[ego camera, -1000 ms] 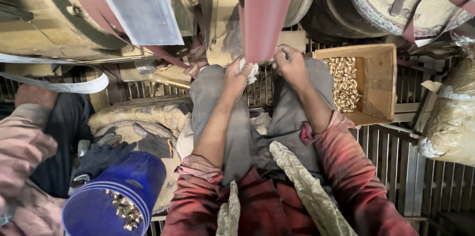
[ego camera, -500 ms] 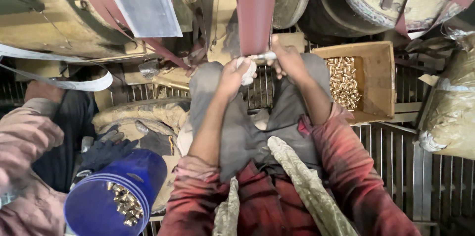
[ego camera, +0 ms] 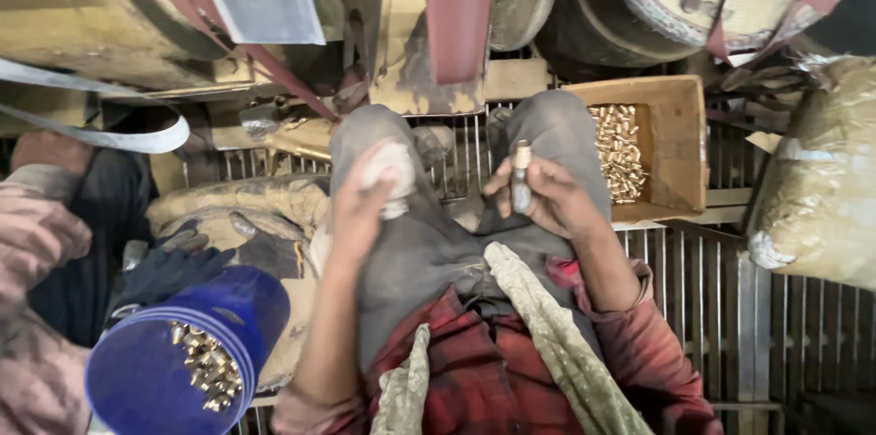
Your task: The person sits on a metal grate floor and repeatedly picks up small brass-colored metal parts from a blue bucket. They press each part against a rotating grinding wheel to polish it, then place the finished part into a cardboard box.
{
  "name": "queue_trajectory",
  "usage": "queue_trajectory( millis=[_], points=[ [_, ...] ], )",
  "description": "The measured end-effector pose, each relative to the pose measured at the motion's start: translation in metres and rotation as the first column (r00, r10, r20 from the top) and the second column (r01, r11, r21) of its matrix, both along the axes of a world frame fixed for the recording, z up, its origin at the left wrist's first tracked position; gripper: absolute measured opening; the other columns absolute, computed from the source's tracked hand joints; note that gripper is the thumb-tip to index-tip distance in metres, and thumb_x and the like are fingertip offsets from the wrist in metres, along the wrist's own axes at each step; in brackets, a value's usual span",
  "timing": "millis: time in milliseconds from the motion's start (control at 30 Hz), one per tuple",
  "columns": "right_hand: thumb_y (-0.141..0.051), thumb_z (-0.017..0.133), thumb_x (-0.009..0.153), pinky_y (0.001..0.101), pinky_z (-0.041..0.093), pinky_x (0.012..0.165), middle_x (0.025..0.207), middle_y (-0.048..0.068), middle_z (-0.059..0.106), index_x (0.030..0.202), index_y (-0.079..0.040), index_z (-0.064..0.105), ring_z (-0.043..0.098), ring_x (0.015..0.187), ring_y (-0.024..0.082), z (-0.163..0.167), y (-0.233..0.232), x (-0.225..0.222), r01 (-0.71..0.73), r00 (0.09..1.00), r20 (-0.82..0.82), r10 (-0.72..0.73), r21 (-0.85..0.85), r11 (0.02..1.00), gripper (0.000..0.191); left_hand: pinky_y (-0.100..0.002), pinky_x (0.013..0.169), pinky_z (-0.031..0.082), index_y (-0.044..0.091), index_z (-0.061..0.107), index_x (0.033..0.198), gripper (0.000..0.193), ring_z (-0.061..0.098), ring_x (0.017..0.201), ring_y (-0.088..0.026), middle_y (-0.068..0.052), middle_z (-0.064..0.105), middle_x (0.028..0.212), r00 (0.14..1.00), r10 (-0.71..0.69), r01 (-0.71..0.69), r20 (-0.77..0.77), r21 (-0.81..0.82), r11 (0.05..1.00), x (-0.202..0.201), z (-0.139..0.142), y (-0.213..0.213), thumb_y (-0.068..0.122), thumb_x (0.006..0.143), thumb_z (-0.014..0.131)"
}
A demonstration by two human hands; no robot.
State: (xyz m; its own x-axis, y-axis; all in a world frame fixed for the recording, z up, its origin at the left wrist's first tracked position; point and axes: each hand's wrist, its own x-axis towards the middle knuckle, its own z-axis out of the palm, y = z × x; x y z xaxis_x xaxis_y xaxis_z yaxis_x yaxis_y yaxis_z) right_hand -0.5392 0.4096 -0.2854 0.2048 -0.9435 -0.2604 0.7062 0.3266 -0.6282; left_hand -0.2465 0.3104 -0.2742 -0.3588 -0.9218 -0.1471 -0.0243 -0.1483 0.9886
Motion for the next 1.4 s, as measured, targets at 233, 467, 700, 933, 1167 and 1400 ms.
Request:
queue_trajectory(
  millis=[233, 467, 700, 933, 1167, 1400],
  points=[
    [-0.033, 0.060, 0.108, 0.0235, 0.033, 0.052, 0.077, -0.004, 0.047, 0.114, -0.012, 0.061, 0.040, 0.061, 0.007, -0.028, 0.060, -0.084, 0.520, 0.805, -0.372, -0.462, 0.069, 0.851, 0.022, -0.027, 0.092, 0.053, 0.002, 0.060, 0.138, 0.044, 0.066, 0.107, -0.014, -0.007, 0.070, 0.122, 0.910, 0.328, -0.339, 0.252, 0.002, 0.941, 0.129, 0.043, 0.026, 0.023, 0.100, 0.064],
    [-0.063, 0.052, 0.111, 0.0259, 0.018, 0.045, 0.064, -0.008, 0.026, 0.088, -0.029, 0.043, 0.022, 0.050, 0.009, -0.089, 0.102, -0.105, 0.582, 0.702, -0.694, -0.160, 0.430, 0.690, 0.042, -0.028, 0.088, 0.055, 0.000, 0.068, 0.121, 0.031, 0.069, 0.096, -0.014, -0.010, 0.074, 0.107, 0.608, 0.653, -0.603, 0.452, -0.273, 0.750, 0.263, 0.069, 0.070, 0.015, 0.095, 0.062],
    [-0.048, 0.055, 0.111, 0.0268, 0.027, 0.054, 0.079, -0.002, 0.036, 0.101, -0.021, 0.043, 0.034, 0.065, 0.012, -0.102, 0.049, -0.067, 0.512, 0.605, -0.777, 0.173, 0.546, 0.664, 0.031, -0.044, 0.081, 0.054, 0.009, 0.072, 0.120, 0.031, 0.070, 0.090, -0.033, -0.017, 0.072, 0.098, 0.288, 0.419, -0.575, 0.861, -0.195, 0.794, 0.324, 0.038, 0.101, 0.017, 0.091, 0.065],
    [-0.034, 0.058, 0.111, 0.0276, 0.037, 0.063, 0.095, 0.004, 0.045, 0.114, -0.013, 0.044, 0.045, 0.080, 0.015, -0.101, 0.072, -0.096, 0.512, 0.485, -0.856, 0.180, 0.445, 0.735, 0.025, -0.049, 0.077, 0.057, 0.013, 0.072, 0.112, 0.024, 0.067, 0.105, -0.037, -0.015, 0.065, 0.119, -0.199, 0.142, -0.191, 0.970, -0.180, 0.965, 0.333, -0.046, 0.094, 0.011, 0.088, 0.066],
    [-0.019, 0.062, 0.112, 0.0284, 0.046, 0.072, 0.111, 0.010, 0.055, 0.127, -0.006, 0.044, 0.056, 0.095, 0.018, -0.028, 0.049, -0.085, 0.481, 0.262, -0.963, -0.062, 0.075, 0.873, 0.027, -0.048, 0.086, 0.053, 0.006, 0.075, 0.109, 0.037, 0.068, 0.098, -0.038, -0.021, 0.069, 0.109, 0.146, 0.419, -0.553, 0.896, -0.277, 0.786, 0.331, -0.002, 0.099, 0.034, 0.085, 0.081],
    [-0.004, 0.067, 0.110, 0.0309, 0.058, 0.085, 0.124, 0.016, 0.064, 0.136, 0.002, 0.045, 0.068, 0.108, 0.022, 0.064, 0.026, -0.006, 0.249, 0.266, -0.908, -0.325, -0.261, 0.933, 0.035, -0.033, 0.076, 0.052, 0.008, 0.076, 0.110, 0.031, 0.067, 0.085, -0.019, -0.006, 0.074, 0.098, 0.598, 0.614, -0.575, 0.516, -0.257, 0.776, 0.245, 0.099, 0.085, 0.025, 0.085, 0.081]
  ],
)
